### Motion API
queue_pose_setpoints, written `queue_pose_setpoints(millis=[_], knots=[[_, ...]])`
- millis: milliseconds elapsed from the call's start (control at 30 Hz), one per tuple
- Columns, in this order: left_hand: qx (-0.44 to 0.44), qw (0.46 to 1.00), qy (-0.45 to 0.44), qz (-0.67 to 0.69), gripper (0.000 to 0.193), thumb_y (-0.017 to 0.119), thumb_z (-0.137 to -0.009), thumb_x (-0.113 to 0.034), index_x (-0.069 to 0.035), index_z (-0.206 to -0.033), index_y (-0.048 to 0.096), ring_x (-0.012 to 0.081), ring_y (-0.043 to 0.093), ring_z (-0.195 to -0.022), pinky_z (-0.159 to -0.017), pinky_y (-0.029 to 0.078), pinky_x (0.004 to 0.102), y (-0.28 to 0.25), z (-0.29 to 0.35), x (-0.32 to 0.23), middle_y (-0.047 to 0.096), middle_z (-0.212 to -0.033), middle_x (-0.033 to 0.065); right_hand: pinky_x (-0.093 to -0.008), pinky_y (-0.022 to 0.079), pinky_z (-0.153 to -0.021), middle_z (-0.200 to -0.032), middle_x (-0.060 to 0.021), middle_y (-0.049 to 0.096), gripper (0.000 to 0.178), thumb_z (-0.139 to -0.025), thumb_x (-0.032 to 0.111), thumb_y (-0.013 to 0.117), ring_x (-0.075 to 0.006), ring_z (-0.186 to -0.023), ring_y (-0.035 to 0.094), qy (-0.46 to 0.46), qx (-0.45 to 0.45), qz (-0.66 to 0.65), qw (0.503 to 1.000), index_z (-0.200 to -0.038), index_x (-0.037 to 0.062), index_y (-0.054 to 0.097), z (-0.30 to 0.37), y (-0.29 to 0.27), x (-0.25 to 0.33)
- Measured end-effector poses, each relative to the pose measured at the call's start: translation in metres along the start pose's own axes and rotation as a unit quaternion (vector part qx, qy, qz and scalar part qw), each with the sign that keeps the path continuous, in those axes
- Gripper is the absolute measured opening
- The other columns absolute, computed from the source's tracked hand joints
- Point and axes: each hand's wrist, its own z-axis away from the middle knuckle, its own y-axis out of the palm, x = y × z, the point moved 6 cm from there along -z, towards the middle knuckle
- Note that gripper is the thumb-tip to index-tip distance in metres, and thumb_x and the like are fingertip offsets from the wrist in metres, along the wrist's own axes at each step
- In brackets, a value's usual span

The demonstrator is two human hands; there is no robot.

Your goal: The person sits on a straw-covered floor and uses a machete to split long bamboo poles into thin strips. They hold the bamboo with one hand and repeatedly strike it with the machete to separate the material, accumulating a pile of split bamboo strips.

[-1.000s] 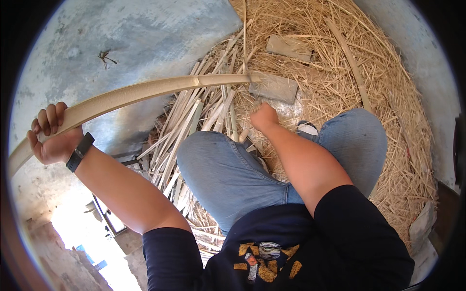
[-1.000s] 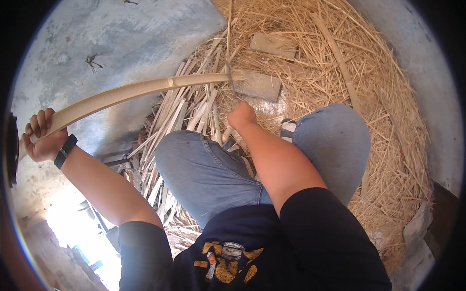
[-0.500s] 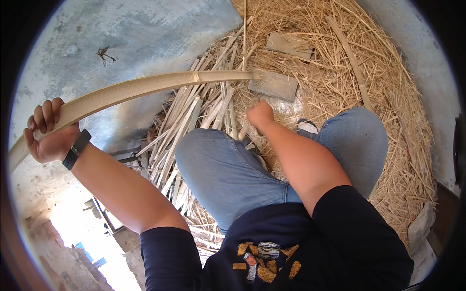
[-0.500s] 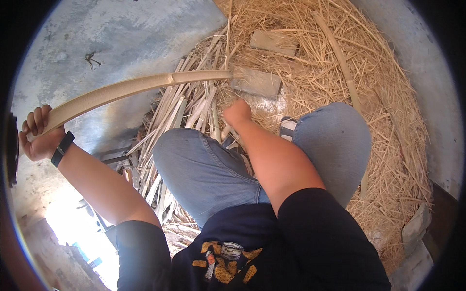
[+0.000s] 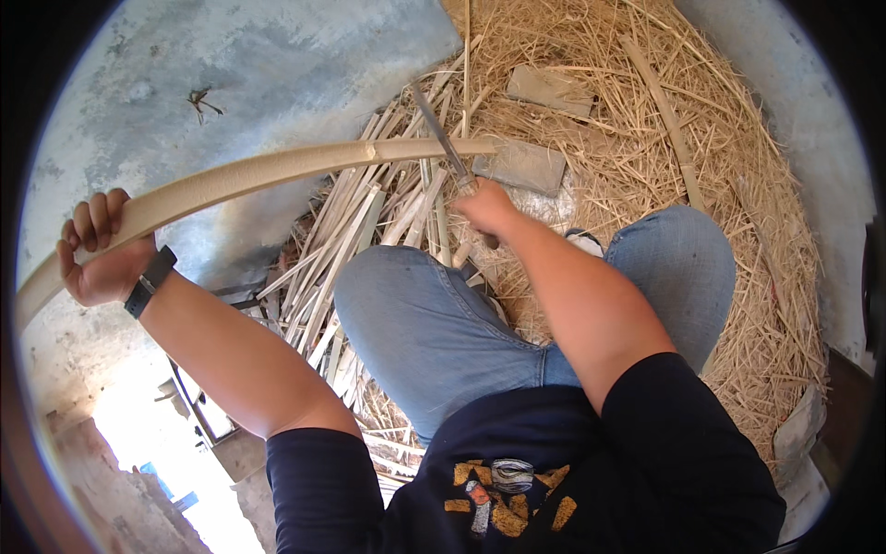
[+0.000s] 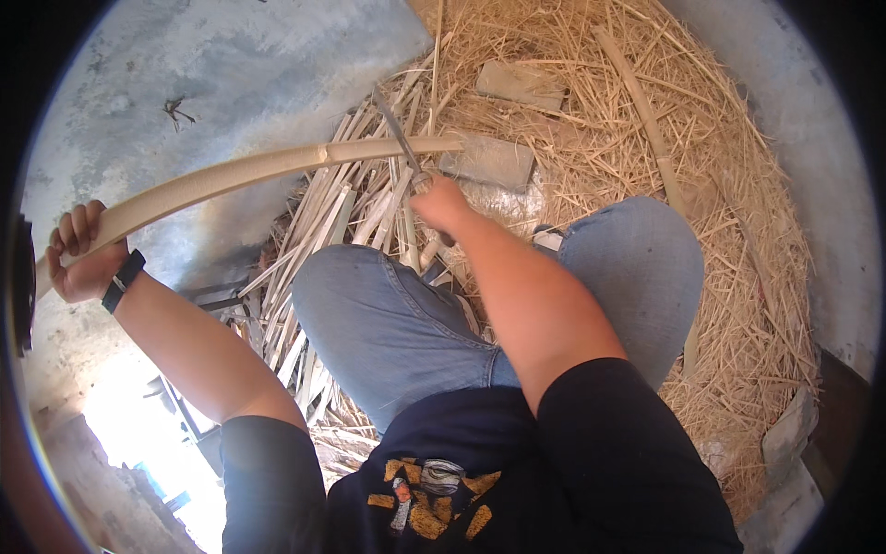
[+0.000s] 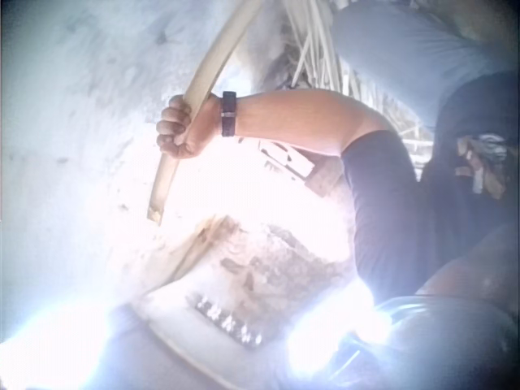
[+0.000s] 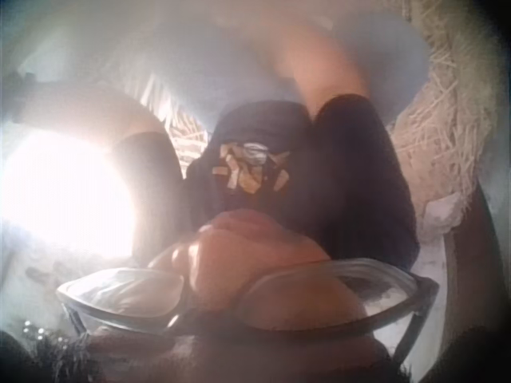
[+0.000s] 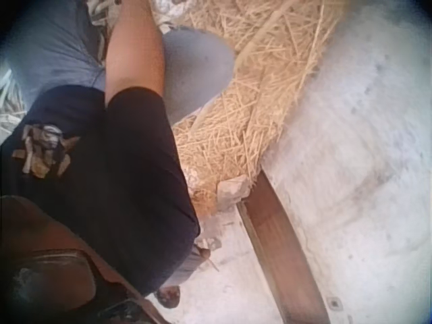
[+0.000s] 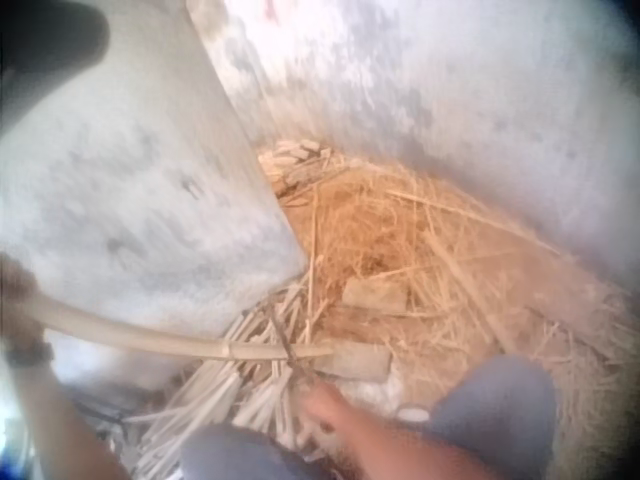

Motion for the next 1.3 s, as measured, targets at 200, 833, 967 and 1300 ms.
queue_pose_setpoints(millis=[200,833,967,1300], knots=[[0.048,0.998,-0.013,0.049,0.014,0.059,-0.063,-0.019,-0.017,-0.062,0.045,0.0101,0.031,-0.045,-0.052,0.027,0.0267,-0.007,0.002,-0.002,0.036,-0.053,-0.0048,-0.0388,0.053,-0.068,-0.09,-0.0227,0.065,0.039,-0.078,0.013,0.061,-0.0296,-0.08,0.065,-0.228,0.101,0.165,0.954,-0.111,-0.0062,0.057,0.057,0.018,0.109],[0.168,0.982,-0.04,0.072,0.02,0.063,-0.058,-0.02,-0.02,-0.061,0.043,0.0094,0.032,-0.047,-0.054,0.029,0.0266,0.007,0.002,-0.004,0.035,-0.052,-0.0086,-0.0399,0.054,-0.081,-0.103,-0.021,0.067,0.048,-0.078,0.016,0.061,-0.0322,-0.087,0.067,-0.335,0.028,0.182,0.924,-0.121,-0.0032,0.056,0.063,0.035,0.117],[0.099,0.994,-0.029,0.019,0.023,0.063,-0.059,-0.019,-0.02,-0.058,0.04,0.0088,0.033,-0.048,-0.053,0.029,0.0271,0.025,-0.004,0.001,0.035,-0.052,-0.0087,-0.0394,0.054,-0.083,-0.101,-0.0216,0.068,0.051,-0.078,0.02,0.065,-0.0317,-0.088,0.067,-0.181,-0.169,0.121,0.961,-0.122,-0.0039,0.055,-0.025,-0.006,-0.044],[0.17,0.982,-0.054,0.07,0.02,0.063,-0.058,-0.02,-0.021,-0.059,0.043,0.0098,0.033,-0.047,-0.056,0.03,0.0274,0.013,-0.012,-0.001,0.034,-0.052,-0.0094,-0.0409,0.054,-0.084,-0.101,-0.0204,0.068,0.047,-0.077,0.014,0.063,-0.0329,-0.092,0.067,-0.29,-0.032,0.121,0.949,-0.12,-0.0015,0.055,0.024,0.024,0.071]])
